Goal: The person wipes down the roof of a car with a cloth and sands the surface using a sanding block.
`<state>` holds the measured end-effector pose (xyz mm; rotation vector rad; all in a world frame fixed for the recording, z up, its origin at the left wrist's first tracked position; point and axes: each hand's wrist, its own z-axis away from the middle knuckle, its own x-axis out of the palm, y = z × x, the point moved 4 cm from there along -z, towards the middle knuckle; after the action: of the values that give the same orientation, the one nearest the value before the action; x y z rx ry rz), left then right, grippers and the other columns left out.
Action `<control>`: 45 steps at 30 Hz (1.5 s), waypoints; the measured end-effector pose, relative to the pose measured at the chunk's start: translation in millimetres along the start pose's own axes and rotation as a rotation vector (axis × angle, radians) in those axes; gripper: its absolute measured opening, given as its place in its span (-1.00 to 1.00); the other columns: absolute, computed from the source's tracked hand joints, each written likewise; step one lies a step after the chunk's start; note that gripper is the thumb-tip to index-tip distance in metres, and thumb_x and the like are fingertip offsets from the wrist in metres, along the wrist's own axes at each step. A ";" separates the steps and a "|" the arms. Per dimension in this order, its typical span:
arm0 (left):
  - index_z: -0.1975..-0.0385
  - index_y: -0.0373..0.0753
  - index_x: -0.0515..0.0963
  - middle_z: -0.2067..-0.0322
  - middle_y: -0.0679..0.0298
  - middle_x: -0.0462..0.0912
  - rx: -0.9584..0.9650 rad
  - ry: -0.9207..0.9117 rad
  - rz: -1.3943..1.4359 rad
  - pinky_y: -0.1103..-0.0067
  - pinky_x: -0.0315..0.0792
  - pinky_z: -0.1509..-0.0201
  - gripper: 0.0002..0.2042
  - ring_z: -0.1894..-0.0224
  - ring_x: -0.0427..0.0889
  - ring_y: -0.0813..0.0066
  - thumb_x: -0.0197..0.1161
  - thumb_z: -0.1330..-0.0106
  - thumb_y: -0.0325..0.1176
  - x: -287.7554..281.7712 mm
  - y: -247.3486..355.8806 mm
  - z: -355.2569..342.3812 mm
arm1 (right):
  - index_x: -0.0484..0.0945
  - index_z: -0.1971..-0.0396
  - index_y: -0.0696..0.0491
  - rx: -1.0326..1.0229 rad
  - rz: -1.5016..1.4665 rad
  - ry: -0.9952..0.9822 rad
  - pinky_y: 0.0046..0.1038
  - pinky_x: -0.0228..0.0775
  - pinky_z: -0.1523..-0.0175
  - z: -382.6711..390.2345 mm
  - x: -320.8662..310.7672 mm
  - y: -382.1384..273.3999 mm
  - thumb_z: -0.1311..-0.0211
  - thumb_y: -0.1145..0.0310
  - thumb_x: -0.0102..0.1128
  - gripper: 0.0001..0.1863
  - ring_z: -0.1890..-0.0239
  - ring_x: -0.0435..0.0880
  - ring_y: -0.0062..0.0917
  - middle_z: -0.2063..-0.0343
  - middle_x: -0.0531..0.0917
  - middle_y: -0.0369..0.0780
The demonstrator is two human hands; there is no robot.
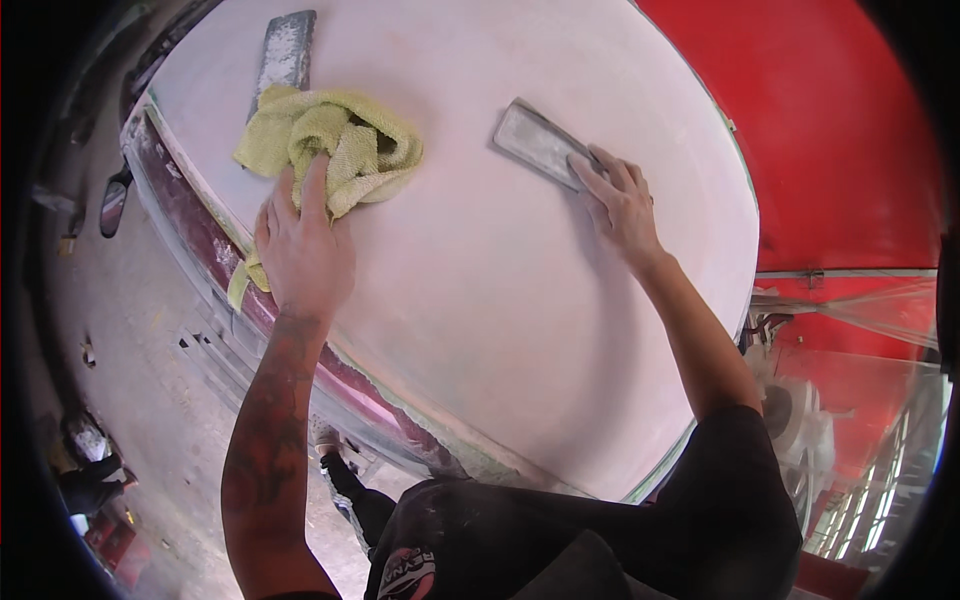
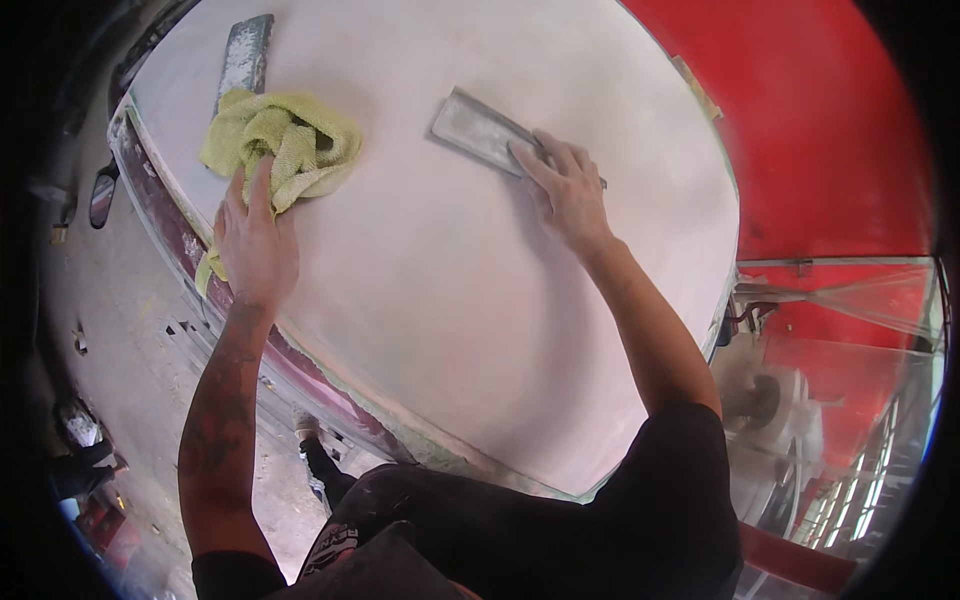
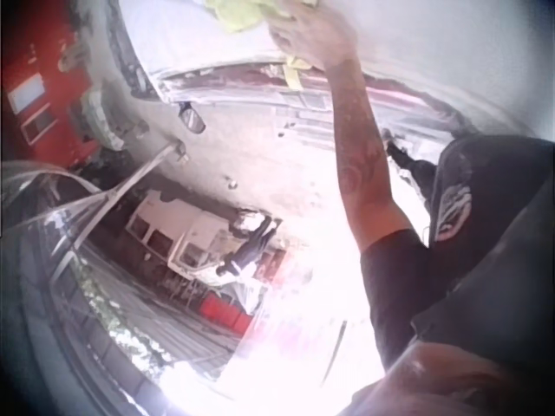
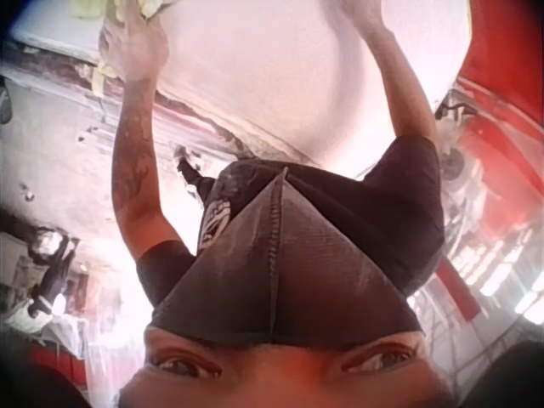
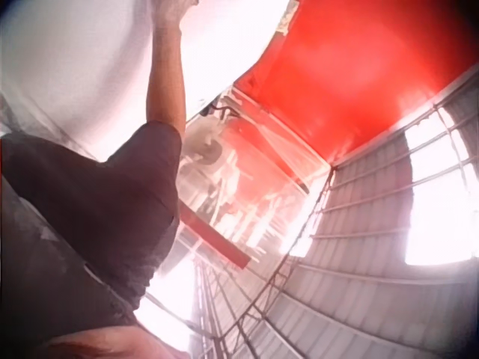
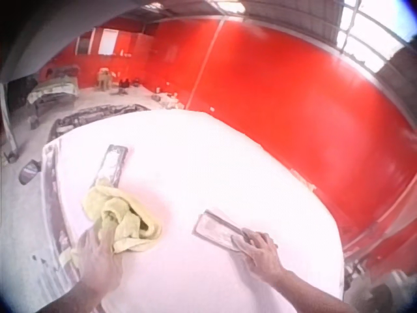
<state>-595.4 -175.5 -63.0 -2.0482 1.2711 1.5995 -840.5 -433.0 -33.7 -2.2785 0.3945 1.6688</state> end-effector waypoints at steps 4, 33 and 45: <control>-0.33 0.00 0.25 -0.20 -0.02 0.33 0.008 0.007 0.009 0.17 0.16 -0.33 -0.32 -0.24 0.35 -0.04 0.30 -0.15 -0.40 -2.0 4.3 0.1 | 0.55 -0.16 -0.19 -0.078 -0.007 -0.059 -0.16 0.38 -0.21 20.4 -23.5 3.8 -0.05 0.56 0.24 -0.40 -0.11 0.48 -0.17 -0.19 0.49 -0.17; -0.37 0.01 0.22 -0.28 -0.03 0.26 -0.025 -0.052 0.029 0.14 0.13 -0.38 -0.42 -0.31 0.28 -0.06 0.15 -0.32 -0.42 1.7 2.9 -1.5 | 0.60 -0.09 -0.14 0.104 -0.066 0.001 -0.21 0.41 -0.15 129.2 -41.1 -32.7 0.08 0.63 0.23 -0.37 -0.03 0.47 -0.18 -0.14 0.50 -0.15; -0.37 0.05 0.20 -0.27 -0.03 0.28 0.009 0.005 0.062 0.14 0.17 -0.36 -0.40 -0.29 0.31 -0.10 0.18 -0.31 -0.39 7.1 4.4 -3.8 | 0.52 -0.15 -0.06 0.381 0.150 0.119 -0.18 0.37 -0.18 50.7 -31.2 123.6 -0.25 0.38 0.13 -0.57 -0.08 0.46 -0.03 -0.14 0.52 -0.09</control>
<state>-596.0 -184.0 -66.5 -2.0270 1.3534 1.6128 -941.4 -525.7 -27.1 -2.1063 0.8510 1.3802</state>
